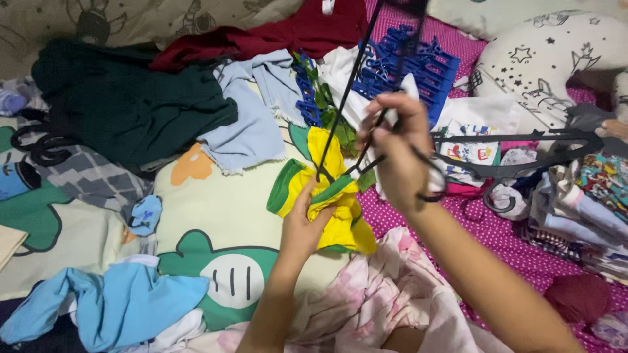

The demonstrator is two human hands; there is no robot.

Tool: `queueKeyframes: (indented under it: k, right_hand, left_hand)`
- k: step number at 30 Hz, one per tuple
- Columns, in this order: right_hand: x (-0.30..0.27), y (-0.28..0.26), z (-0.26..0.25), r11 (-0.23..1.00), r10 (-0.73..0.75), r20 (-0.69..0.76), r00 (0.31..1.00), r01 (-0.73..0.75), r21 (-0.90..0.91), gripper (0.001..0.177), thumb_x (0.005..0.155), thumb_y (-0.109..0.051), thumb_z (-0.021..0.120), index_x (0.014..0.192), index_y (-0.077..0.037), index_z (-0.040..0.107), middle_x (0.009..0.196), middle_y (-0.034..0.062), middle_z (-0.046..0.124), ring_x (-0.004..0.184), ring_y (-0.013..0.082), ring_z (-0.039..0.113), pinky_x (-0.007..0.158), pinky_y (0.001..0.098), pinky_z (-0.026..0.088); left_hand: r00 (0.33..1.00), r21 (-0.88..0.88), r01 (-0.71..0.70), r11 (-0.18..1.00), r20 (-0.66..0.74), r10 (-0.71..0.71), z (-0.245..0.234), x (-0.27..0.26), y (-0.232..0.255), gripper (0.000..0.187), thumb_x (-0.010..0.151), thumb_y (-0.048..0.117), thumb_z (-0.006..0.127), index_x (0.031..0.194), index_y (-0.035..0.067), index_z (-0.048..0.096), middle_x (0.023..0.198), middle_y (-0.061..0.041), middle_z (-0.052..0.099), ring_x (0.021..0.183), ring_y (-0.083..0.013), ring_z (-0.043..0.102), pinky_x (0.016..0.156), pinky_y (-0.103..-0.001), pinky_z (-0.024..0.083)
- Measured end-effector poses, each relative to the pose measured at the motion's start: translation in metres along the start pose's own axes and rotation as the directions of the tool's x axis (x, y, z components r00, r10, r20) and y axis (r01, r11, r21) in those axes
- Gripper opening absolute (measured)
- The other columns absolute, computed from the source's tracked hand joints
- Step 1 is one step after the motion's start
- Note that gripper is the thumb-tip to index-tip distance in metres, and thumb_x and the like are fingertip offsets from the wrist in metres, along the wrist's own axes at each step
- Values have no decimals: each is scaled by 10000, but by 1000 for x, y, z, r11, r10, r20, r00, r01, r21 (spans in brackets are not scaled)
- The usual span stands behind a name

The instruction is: The person folds various garments including a white Adidas shirt, a patterned cloth, striped socks, and a maroon shirt, then places them into a neat stack. The person also handles a yellow shirt and a hanger, and folds an orange garment.

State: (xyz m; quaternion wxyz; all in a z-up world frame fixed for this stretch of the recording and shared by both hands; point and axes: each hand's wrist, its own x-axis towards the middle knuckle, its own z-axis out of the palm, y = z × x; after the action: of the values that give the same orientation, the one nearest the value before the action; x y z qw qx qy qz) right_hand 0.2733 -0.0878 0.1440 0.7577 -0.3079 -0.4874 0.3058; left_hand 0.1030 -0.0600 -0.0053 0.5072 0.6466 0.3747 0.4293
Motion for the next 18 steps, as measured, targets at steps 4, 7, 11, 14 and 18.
queueKeyframes:
  k: [4, 7, 11, 14, 18]
  right_hand:
    - [-11, 27, 4, 992, 124, -85, 989, -124, 15, 449, 1016, -18, 469, 1430, -178, 400, 1147, 95, 545, 824, 142, 582, 742, 299, 540]
    - [-10, 31, -4, 998, 41, -20, 999, -40, 37, 298, 1090, 10, 503, 1358, -119, 477, 1155, 83, 522, 824, 127, 509, 774, 307, 519]
    - [-10, 26, -6, 986, -156, 15, 988, 155, 65, 149, 1171, 7, 486, 1248, -99, 558, 1026, 81, 545, 729, 102, 479, 682, 252, 452]
    - [-12, 18, 2, 980, -199, 23, 980, 199, 29, 124, 1150, -12, 493, 1187, -106, 566, 1040, 79, 559, 718, 106, 482, 687, 282, 481]
    - [-2, -8, -5, 989, -84, 15, 996, 81, 126, 119, 1165, 3, 522, 1130, -105, 560, 1037, 90, 574, 743, 128, 473, 705, 303, 461]
  left_hand:
    - [988, 111, 150, 982, -41, -147, 3, -2, -10, 539, 826, 241, 790, 1293, 52, 601, 1107, -136, 746, 953, -212, 734, 813, -329, 549]
    - [974, 143, 223, 964, 8, -226, 0, 3, -18, 396, 868, 262, 751, 1190, 45, 672, 1024, -147, 768, 906, -232, 752, 791, -336, 557]
    - [964, -60, 257, 965, 87, -251, 3, 1, -20, 292, 898, 223, 682, 1128, 45, 709, 969, -127, 795, 889, -261, 747, 781, -341, 562]
    - [987, 63, 112, 992, 108, -118, 5, -2, -13, 295, 915, 213, 674, 1156, 45, 704, 1032, -131, 772, 975, -244, 754, 829, -319, 555]
    - [986, 230, -54, 972, 165, 16, -1, -4, 1, 394, 865, 236, 794, 1194, 41, 695, 1251, -169, 635, 1188, -290, 609, 989, -341, 488]
